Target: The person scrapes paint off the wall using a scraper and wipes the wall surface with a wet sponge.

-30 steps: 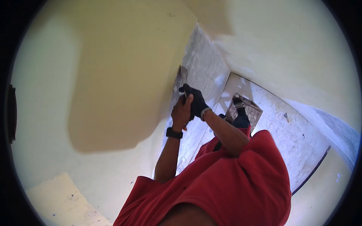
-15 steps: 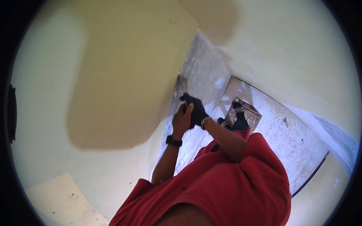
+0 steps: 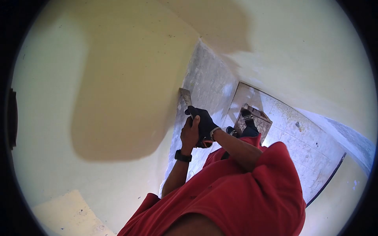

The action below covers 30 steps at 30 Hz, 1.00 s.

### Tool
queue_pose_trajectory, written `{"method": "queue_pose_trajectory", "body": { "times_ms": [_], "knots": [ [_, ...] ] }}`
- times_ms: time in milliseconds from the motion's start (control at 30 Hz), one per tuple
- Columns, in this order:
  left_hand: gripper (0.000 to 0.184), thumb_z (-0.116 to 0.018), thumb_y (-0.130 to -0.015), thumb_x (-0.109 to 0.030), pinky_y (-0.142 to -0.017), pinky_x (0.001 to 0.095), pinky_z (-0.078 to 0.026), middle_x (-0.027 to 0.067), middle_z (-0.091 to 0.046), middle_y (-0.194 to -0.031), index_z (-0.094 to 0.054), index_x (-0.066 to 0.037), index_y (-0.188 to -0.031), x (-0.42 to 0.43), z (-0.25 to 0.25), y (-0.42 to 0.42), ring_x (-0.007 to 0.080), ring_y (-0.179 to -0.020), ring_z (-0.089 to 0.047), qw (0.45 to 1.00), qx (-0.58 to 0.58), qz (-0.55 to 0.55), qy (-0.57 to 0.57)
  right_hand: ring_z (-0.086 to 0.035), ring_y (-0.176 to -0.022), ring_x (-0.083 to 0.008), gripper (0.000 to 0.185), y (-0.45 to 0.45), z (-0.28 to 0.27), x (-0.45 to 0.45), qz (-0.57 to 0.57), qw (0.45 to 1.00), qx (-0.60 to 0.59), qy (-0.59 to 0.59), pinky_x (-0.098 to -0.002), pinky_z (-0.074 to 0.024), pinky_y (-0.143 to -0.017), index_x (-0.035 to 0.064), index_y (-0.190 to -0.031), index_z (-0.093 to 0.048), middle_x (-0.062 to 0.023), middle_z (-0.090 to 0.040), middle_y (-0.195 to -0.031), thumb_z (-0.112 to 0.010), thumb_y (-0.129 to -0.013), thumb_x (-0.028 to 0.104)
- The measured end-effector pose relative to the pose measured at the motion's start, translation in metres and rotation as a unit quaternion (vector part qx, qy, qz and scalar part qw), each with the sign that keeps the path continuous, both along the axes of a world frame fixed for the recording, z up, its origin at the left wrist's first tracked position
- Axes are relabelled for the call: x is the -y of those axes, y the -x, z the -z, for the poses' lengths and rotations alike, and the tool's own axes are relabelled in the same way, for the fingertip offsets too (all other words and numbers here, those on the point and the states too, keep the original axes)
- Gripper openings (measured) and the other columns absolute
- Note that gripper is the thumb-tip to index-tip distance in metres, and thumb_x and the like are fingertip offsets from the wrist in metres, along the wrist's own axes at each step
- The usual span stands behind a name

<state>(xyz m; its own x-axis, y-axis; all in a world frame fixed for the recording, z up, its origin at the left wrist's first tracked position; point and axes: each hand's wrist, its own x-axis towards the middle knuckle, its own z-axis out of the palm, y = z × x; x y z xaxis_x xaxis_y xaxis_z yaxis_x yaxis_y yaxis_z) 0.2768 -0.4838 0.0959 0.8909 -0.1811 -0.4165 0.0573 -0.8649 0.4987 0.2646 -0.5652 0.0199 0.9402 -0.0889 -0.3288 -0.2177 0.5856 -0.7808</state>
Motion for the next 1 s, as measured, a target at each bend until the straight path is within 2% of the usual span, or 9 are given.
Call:
{"method": "queue_pose_trajectory", "body": {
  "times_ms": [133,433,500,633,667,833,900,967,1000],
  "knots": [
    [0.057,-0.041,-0.088,-0.061,-0.076,0.0499,-0.048,0.0216,-0.066,-0.092,-0.058,-0.011,-0.109,0.002,0.005,-0.010,0.0429,-0.088,-0.062,0.998,-0.028,0.027,-0.052,-0.049,-0.072,-0.0120,0.045,-0.004,0.014,-0.004,0.101,0.965,0.145,0.195,-0.0275,-0.0433,-0.068,0.0022,-0.106,-0.062,-0.0019,-0.058,-0.081,-0.045,-0.096,0.042],
    [0.058,-0.041,-0.088,-0.061,-0.072,0.0488,-0.049,0.0191,-0.068,-0.082,-0.057,-0.010,-0.109,-0.006,0.004,-0.005,0.0409,-0.081,-0.065,0.997,-0.005,0.026,-0.069,-0.050,-0.063,-0.0103,0.028,0.000,0.011,-0.011,-0.013,1.000,0.005,-0.024,-0.0267,-0.0425,-0.059,0.0049,-0.110,-0.058,0.0001,-0.053,-0.069,-0.048,-0.093,0.026],
    [0.058,-0.043,-0.088,-0.061,-0.072,0.0487,-0.049,0.0193,-0.068,-0.081,-0.057,-0.010,-0.110,0.002,0.008,-0.011,0.0408,-0.081,-0.065,0.996,-0.008,0.036,-0.077,-0.042,-0.060,-0.0063,0.047,-0.007,0.014,-0.006,0.023,0.995,0.008,-0.095,-0.0250,-0.0380,-0.055,0.0028,-0.107,-0.062,0.0045,-0.046,-0.066,-0.046,-0.096,0.046],
    [0.059,-0.045,-0.086,-0.062,-0.075,0.0487,-0.050,0.0203,-0.068,-0.090,-0.057,-0.011,-0.116,-0.014,0.010,0.000,0.0412,-0.086,-0.064,0.995,0.033,0.020,-0.096,-0.042,-0.059,-0.0059,0.047,-0.003,0.032,-0.032,0.051,0.996,0.068,0.028,-0.0244,-0.0370,-0.054,0.0029,-0.108,-0.062,0.0049,-0.045,-0.065,-0.046,-0.097,0.045],
    [0.061,-0.045,-0.086,-0.062,-0.077,0.0480,-0.050,0.0208,-0.067,-0.093,-0.056,-0.011,-0.118,-0.019,0.003,0.004,0.0412,-0.090,-0.064,0.995,0.009,0.012,-0.095,-0.043,-0.059,-0.0064,0.046,-0.001,0.030,-0.040,0.042,0.993,0.028,-0.105,-0.0244,-0.0372,-0.054,0.0025,-0.109,-0.062,0.0048,-0.046,-0.065,-0.046,-0.097,0.044],
    [0.059,-0.043,-0.086,-0.064,-0.076,0.0483,-0.049,0.0181,-0.068,-0.091,-0.059,-0.013,-0.111,0.003,-0.002,-0.025,0.0405,-0.088,-0.064,0.994,0.043,0.038,-0.088,-0.046,-0.069,-0.0060,0.032,-0.024,0.007,-0.009,0.066,0.996,0.022,-0.048,-0.0244,-0.0412,-0.060,0.0042,-0.104,-0.062,0.0042,-0.051,-0.075,-0.048,-0.097,0.032],
    [0.059,-0.042,-0.086,-0.065,-0.074,0.0492,-0.049,0.0182,-0.068,-0.090,-0.058,-0.013,-0.110,0.031,-0.023,-0.045,0.0406,-0.086,-0.064,0.992,-0.051,0.028,-0.110,-0.045,-0.067,-0.0055,0.030,-0.038,0.016,-0.002,0.074,0.987,0.021,-0.141,-0.0246,-0.0403,-0.057,0.0043,-0.104,-0.061,0.0044,-0.050,-0.074,-0.049,-0.096,0.031],
    [0.059,-0.042,-0.087,-0.064,-0.074,0.0489,-0.049,0.0179,-0.068,-0.090,-0.058,-0.013,-0.111,0.022,-0.011,-0.033,0.0407,-0.086,-0.064,0.993,-0.015,0.043,-0.113,-0.045,-0.068,-0.0065,0.027,-0.032,0.021,0.002,0.065,0.981,-0.007,-0.181,-0.0253,-0.0410,-0.058,0.0045,-0.108,-0.058,0.0027,-0.050,-0.075,-0.050,-0.094,0.027],
    [0.058,-0.042,-0.087,-0.063,-0.074,0.0487,-0.049,0.0176,-0.068,-0.089,-0.058,-0.013,-0.112,0.014,-0.003,-0.024,0.0407,-0.085,-0.064,0.990,0.018,0.063,-0.122,-0.047,-0.068,-0.0101,0.029,-0.021,0.030,-0.006,0.065,0.995,0.063,0.031,-0.0271,-0.0431,-0.062,0.0051,-0.112,-0.056,0.0010,-0.050,-0.076,-0.051,-0.092,0.025]
  ]
}}
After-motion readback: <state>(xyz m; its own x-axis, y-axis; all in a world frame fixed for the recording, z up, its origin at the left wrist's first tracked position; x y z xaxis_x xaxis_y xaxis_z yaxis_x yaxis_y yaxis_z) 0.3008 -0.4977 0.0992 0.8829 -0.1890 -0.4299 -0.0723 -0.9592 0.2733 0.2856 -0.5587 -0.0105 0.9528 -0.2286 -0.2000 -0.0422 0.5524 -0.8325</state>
